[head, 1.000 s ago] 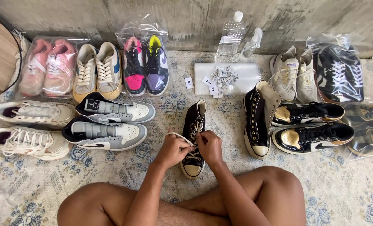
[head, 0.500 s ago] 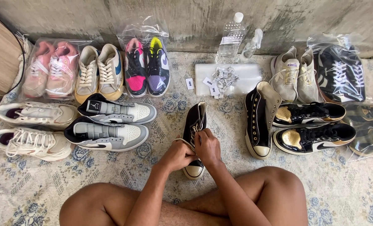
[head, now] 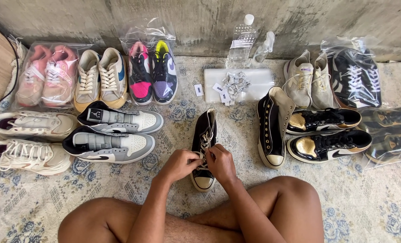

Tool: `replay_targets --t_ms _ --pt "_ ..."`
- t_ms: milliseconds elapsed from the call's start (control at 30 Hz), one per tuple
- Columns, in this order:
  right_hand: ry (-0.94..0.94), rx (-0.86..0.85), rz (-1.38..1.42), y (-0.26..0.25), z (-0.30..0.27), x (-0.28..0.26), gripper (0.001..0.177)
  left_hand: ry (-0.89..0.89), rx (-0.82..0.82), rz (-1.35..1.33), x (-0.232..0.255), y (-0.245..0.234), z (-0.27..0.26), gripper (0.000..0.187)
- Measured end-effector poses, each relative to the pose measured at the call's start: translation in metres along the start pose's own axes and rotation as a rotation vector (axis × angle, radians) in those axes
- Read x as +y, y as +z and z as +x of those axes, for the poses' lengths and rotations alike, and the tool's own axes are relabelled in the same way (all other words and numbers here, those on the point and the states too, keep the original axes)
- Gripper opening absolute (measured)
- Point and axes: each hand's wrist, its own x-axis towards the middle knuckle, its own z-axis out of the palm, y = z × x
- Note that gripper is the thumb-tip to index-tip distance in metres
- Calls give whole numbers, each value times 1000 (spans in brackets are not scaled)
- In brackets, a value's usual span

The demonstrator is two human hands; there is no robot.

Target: The person laces a black high-top sneaker by hand, threading the laces through the eyelets and turning the shoe over. They finish by pulling the laces tight and tying them into a bow.

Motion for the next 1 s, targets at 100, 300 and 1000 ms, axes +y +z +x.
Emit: replay_targets --t_ms 100,300,1000 --pt "63 -26 47 -6 0 -2 18 -26 27 -83 -11 -4 -1 16" --pt "135 -37 127 -1 -3 14 22 4 185 -312 -16 -18 5 16" --pt "214 -31 149 9 -5 25 18 367 598 -1597 -45 -54 -1 23"
